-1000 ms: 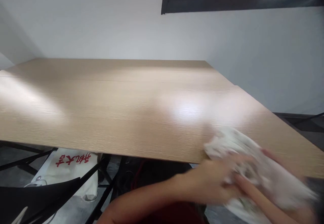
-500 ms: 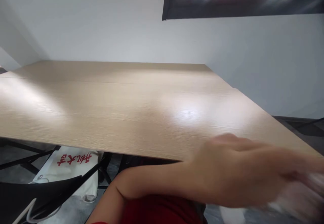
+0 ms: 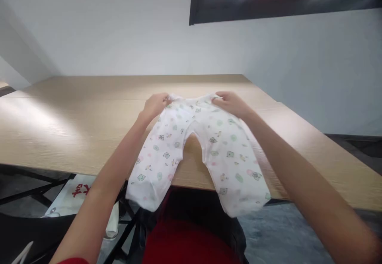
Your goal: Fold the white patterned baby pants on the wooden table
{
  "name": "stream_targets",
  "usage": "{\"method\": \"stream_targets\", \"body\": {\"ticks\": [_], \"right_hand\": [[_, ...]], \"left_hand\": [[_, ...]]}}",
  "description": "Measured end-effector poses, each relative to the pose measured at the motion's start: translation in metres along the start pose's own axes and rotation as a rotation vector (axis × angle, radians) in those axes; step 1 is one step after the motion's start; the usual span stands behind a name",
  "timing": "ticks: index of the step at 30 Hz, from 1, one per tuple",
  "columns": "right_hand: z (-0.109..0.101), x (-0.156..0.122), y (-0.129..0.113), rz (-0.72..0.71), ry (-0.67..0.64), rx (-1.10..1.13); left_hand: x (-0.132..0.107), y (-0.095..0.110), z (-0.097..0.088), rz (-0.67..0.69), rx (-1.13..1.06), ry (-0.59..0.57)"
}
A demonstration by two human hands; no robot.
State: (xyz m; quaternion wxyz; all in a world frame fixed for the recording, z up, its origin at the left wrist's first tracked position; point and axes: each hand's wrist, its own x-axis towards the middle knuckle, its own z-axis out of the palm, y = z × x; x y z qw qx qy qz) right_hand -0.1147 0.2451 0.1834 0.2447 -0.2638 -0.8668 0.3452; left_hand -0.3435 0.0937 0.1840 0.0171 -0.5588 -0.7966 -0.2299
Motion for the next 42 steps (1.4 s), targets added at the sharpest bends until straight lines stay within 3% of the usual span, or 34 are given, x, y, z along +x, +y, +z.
{"method": "stream_targets", "body": {"ticks": [3,7,13,19,24,28,31,35,39,42], "right_hand": [[0.041,0.032,0.035,0.112,-0.019,-0.046],[0.058,0.038,0.066,0.138,0.037,-0.075],[0.055,0.035,0.075,-0.030,0.047,-0.063],[0.056,0.045,0.084,-0.202,0.038,-0.207],[0.040,0.039,0.074,-0.247,-0.020,-0.314],[0.036,0.030,0.057,-0.226,-0.200,-0.109],[0.048,0.026,0.055,-0.171,-0.384,-0.196],[0.070,0.025,0.063,-0.144,-0.414,-0.539],[0.076,0.029,0.069,-0.135,-0.394,-0.643],[0.071,0.028,0.064,-0.119,-0.416,-0.654]], "left_hand": [[0.008,-0.033,0.035,-0.055,0.031,-0.108],[0.008,-0.056,0.063,-0.093,0.056,-0.137],[0.009,-0.061,0.073,-0.106,0.106,-0.096],[0.015,-0.059,0.072,-0.139,0.163,-0.059],[0.016,-0.032,0.066,-0.124,0.230,-0.003],[0.009,0.025,0.080,0.150,0.230,-0.148],[-0.017,0.073,0.096,0.332,0.208,-0.293],[-0.093,0.117,0.102,0.537,0.146,-0.417],[-0.176,0.132,0.081,0.649,0.014,-0.404],[-0.201,0.124,0.058,0.618,-0.087,-0.433]]}}
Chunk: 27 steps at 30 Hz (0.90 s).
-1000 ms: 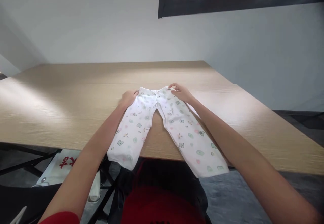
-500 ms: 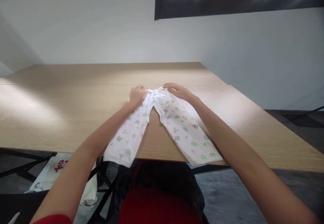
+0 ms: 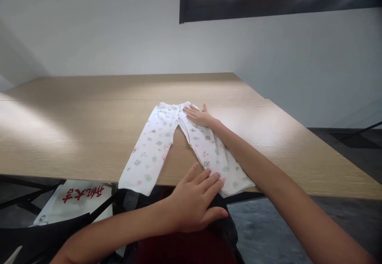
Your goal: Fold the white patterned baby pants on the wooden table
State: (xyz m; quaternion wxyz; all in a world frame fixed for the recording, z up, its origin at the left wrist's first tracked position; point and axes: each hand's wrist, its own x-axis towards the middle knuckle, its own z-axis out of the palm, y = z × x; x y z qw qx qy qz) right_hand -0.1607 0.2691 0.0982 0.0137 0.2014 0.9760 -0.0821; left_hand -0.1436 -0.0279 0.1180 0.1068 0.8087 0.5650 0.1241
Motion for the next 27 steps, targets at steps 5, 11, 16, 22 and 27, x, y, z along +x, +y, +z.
{"method": "stream_targets", "body": {"ticks": [5,11,16,22,27], "right_hand": [[-0.019,-0.005,-0.038,-0.013,-0.028,0.035],[-0.007,0.015,-0.093,-0.372,-0.096,0.147],[0.010,0.025,-0.092,-0.290,-0.037,0.121],[-0.009,0.021,-0.075,-0.264,-0.069,0.407],[-0.042,0.014,-0.030,0.109,0.097,0.445]], "left_hand": [[-0.004,-0.064,-0.040,-0.388,0.136,0.061],[0.003,-0.120,-0.039,-0.637,0.296,-0.010],[-0.043,-0.036,-0.002,-0.798,0.495,0.134],[-0.003,0.009,-0.012,-0.521,0.200,0.346],[0.083,0.015,0.024,-0.156,0.048,0.378]]}}
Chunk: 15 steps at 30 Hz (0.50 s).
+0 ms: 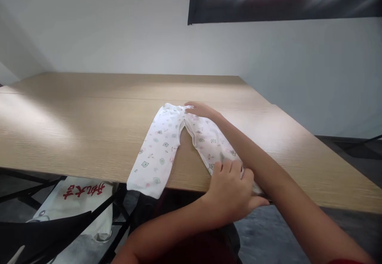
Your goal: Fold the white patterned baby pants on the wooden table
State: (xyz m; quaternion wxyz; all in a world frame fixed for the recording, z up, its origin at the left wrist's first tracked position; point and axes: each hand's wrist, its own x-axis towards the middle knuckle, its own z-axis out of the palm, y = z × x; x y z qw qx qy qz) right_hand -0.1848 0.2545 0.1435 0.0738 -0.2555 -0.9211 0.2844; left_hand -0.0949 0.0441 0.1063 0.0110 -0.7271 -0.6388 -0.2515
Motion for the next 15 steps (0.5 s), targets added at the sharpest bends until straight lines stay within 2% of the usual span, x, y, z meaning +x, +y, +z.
{"method": "stream_targets", "body": {"ticks": [2,5,7,9,13,15], "right_hand": [[-0.018,-0.002,0.013,0.139,-0.005,-0.057],[-0.033,-0.006,0.025,0.303,-0.134,0.015],[-0.034,-0.007,0.028,0.385,-0.191,0.063],[-0.030,-0.007,0.029,0.415,-0.194,0.037],[-0.025,-0.006,0.031,0.385,-0.144,-0.022],[-0.028,-0.006,0.030,0.365,-0.100,0.021]], "left_hand": [[0.007,0.002,0.022,0.026,0.019,-0.025],[0.004,0.000,0.033,0.080,0.036,-0.031],[-0.001,-0.003,0.030,0.108,0.045,-0.044],[-0.004,-0.004,0.025,0.131,0.054,-0.077],[-0.003,-0.005,0.015,0.128,0.009,-0.127],[-0.006,-0.006,0.005,0.060,-0.110,-0.068]]}}
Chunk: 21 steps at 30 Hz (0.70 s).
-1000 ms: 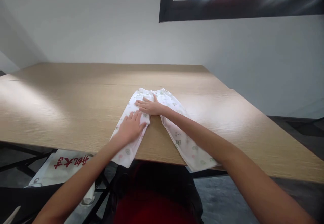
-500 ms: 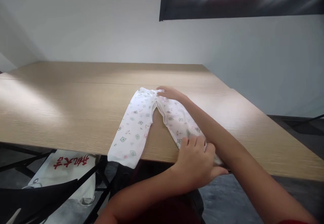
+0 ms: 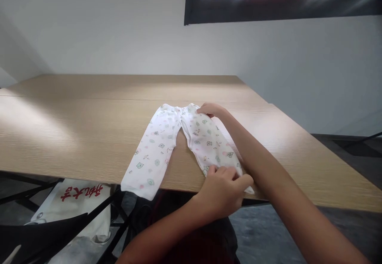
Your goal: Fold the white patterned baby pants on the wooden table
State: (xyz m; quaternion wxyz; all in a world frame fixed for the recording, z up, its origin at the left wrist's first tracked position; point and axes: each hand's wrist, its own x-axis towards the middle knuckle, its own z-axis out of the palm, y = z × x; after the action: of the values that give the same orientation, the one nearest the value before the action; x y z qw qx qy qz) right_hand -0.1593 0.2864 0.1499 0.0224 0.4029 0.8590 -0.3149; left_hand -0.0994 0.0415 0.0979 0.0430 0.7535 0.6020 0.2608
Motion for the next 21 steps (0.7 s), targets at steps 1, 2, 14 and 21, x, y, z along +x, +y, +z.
{"method": "stream_targets", "body": {"ticks": [1,2,14,21], "right_hand": [[-0.002,0.000,-0.001,-0.014,0.025,0.067],[-0.004,0.000,-0.004,-0.035,0.046,0.162],[0.106,-0.015,-0.071,-0.752,0.008,0.098],[0.092,-0.007,-0.038,-0.930,-0.010,-0.235]], "left_hand": [[-0.004,0.000,-0.008,-0.053,-0.085,0.081],[-0.011,0.000,-0.018,-0.122,-0.169,0.189],[-0.133,-0.056,-0.118,-1.070,0.542,0.199],[-0.109,-0.027,-0.079,-0.744,0.618,0.103]]}}
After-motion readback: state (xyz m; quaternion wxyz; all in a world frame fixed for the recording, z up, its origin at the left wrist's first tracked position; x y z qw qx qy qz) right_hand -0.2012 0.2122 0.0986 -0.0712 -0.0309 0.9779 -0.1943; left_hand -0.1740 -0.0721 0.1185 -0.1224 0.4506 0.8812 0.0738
